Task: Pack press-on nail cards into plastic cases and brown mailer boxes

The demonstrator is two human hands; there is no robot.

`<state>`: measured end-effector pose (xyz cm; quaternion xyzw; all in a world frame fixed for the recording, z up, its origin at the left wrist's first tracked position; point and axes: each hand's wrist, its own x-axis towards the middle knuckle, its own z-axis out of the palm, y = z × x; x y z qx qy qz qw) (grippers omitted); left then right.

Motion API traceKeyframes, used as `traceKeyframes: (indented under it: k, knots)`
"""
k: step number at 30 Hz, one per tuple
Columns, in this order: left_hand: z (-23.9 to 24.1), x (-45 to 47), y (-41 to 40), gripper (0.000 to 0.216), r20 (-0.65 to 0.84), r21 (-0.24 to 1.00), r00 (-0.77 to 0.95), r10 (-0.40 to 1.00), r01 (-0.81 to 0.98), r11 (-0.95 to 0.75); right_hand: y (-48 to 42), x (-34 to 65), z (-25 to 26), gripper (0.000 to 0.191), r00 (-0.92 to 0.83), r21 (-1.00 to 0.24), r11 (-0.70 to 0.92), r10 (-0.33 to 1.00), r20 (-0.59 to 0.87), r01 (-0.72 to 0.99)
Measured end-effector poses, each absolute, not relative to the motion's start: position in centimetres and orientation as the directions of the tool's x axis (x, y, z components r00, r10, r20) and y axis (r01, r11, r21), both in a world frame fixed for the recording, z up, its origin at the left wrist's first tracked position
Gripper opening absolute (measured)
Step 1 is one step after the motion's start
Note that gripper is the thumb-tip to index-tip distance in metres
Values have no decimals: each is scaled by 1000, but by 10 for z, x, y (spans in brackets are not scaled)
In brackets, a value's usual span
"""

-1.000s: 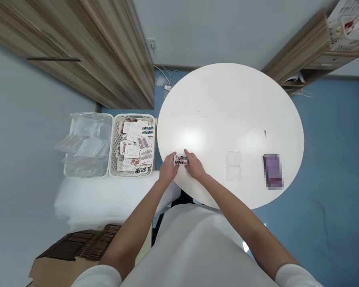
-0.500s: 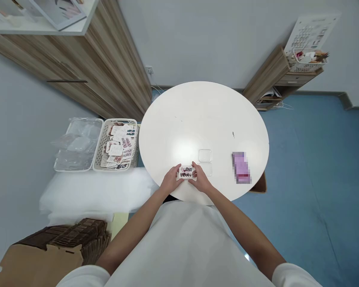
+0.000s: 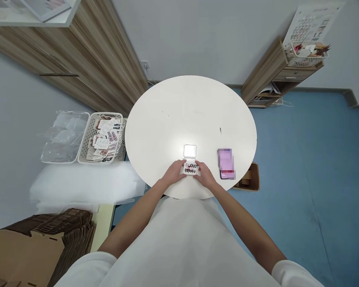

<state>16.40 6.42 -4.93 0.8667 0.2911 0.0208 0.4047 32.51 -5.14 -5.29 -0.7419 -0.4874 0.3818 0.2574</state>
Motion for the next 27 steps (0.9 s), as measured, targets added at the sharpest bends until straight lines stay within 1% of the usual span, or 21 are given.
traceKeyframes:
  k: [2, 5, 7, 10, 13, 18, 22, 24, 27]
  knots:
    - [-53, 168, 69, 63, -191, 652, 810, 555, 527, -545, -45, 330, -57, 65, 235, -722, -381, 924, -301, 577]
    - [-58, 173, 74, 64, -221, 559, 770, 599, 603, -569, -36, 334, -64, 66, 230, -677, -381, 924, -306, 629]
    - [-59, 177, 75, 64, -246, 523, 753, 610, 633, -571, -31, 337, -69, 66, 225, -661, -389, 920, -322, 642]
    - [-59, 180, 76, 63, -271, 501, 739, 617, 655, -565, -27, 338, -75, 66, 224, -650, -397, 915, -335, 648]
    - [-60, 179, 76, 63, -292, 511, 724, 625, 670, -538, -26, 339, -79, 66, 227, -656, -397, 916, -332, 642]
    - [-64, 174, 75, 62, -311, 580, 724, 616, 658, -481, -29, 339, -80, 69, 217, -658, -391, 917, -333, 643]
    - [-64, 169, 72, 71, -324, 591, 699, 638, 676, -440, -36, 338, -78, 76, 233, -648, -394, 917, -323, 652]
    - [-63, 166, 70, 75, -338, 602, 674, 657, 691, -399, -41, 338, -77, 77, 249, -650, -407, 912, -325, 642]
    - [-64, 162, 64, 71, -370, 666, 634, 679, 690, -282, -47, 340, -74, 73, 261, -670, -442, 896, -359, 596]
